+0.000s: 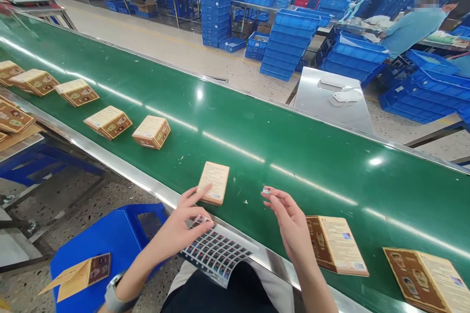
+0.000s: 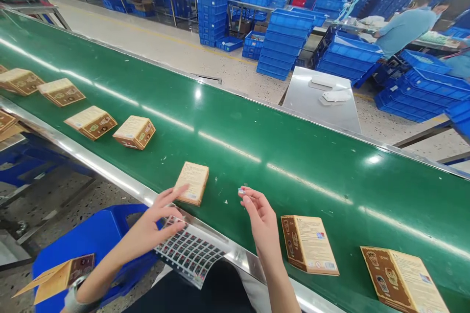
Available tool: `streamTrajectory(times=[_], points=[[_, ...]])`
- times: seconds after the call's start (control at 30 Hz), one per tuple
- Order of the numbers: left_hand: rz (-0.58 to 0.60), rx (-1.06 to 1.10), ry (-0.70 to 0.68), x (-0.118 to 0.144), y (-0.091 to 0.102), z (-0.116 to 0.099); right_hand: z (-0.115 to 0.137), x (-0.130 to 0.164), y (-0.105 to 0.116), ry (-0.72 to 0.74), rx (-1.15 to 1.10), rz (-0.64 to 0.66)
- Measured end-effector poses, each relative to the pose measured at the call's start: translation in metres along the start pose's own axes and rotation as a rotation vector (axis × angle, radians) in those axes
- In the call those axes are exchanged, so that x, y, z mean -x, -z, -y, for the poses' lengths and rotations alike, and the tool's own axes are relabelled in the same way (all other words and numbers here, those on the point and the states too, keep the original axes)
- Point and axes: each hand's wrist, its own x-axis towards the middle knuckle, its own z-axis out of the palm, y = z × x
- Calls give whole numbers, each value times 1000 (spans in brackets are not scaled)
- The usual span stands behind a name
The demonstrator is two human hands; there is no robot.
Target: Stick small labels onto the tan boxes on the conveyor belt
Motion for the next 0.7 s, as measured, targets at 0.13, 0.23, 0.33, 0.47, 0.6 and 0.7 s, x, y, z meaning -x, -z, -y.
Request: streamTrajectory(times=[0.13,0.23,0.33,0.47,0.6,0.7], points=[[151,-41,-77,-7,-28,-24,-4,-16,-31,-16,-88,41],[189,-73,-152,-10,-37,-29,-10,-21,-48,-50,-131,-8],[200,-86,-209,-10,-41,-31,-14,-17,-52,-66,-123,-27],[189,-100,-253,-11,-46,-37,-15,-10,-46,-31,-86,-57],[177,-113,-292,-13,-56,-42,-15,-7,-38,-21,-47,-99],[196,-154,-296,-13,-63,-44,-15,-3,-33,2,35,-112]])
